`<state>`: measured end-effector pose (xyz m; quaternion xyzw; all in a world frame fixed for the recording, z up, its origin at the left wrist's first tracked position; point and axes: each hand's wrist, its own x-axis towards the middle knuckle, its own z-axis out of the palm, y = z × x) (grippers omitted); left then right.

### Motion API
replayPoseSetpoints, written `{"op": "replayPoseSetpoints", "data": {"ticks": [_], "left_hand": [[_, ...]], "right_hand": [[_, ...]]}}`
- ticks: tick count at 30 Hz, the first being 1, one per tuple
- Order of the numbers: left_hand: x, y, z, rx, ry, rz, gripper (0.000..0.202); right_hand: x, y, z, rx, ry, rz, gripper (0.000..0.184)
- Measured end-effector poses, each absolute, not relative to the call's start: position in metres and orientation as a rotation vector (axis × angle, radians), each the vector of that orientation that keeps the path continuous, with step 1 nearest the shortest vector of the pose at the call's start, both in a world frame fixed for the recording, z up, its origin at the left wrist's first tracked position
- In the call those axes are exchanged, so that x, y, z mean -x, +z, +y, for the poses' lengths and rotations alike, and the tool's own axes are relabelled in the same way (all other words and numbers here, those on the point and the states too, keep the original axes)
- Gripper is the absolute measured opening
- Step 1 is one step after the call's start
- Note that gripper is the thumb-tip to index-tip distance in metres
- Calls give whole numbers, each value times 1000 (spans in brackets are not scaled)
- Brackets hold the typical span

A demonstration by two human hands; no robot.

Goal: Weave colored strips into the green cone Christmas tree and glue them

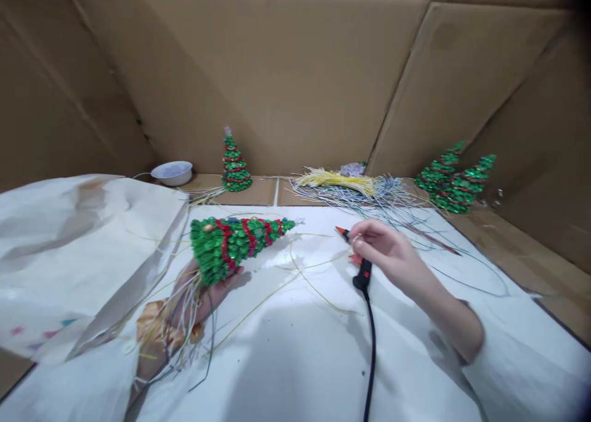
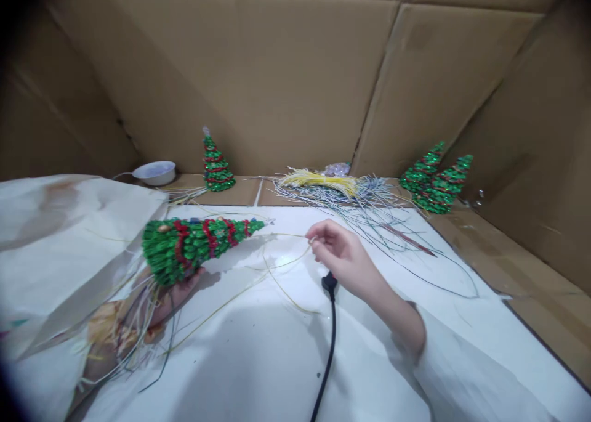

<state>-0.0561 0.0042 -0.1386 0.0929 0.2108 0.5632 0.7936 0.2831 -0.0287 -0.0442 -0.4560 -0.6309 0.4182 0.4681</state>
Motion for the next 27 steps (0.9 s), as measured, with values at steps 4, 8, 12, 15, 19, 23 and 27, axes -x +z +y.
{"op": "replayPoseSetpoints", "data": {"ticks": [4, 8, 12, 15, 19, 23, 27], "left_hand": [[42, -118, 0, -276, 1200, 563, 37], [38, -114, -2, -325, 1187, 599, 34], [36, -113, -7, -396, 1153, 585, 41], [34, -109, -9, -459, 1097, 570, 43], [34, -108, -8, -505, 1081, 543, 45], [38, -113, -6, -513, 1067, 542, 48], [41, -119, -6, -498, 1064, 517, 50]], "right_hand": [[-296, -30, -36, 1168, 876, -1501, 9], [-310, -15, -41, 1175, 719, -1414, 15], [-307, 11, -44, 1111, 734, -1372, 17], [-289, 35, -44, 985, 859, -1453, 14], [-261, 51, -42, 828, 935, -1504, 13], [-250, 45, -35, 803, 977, -1536, 6], [-253, 36, -25, 798, 1048, -1536, 7]]}}
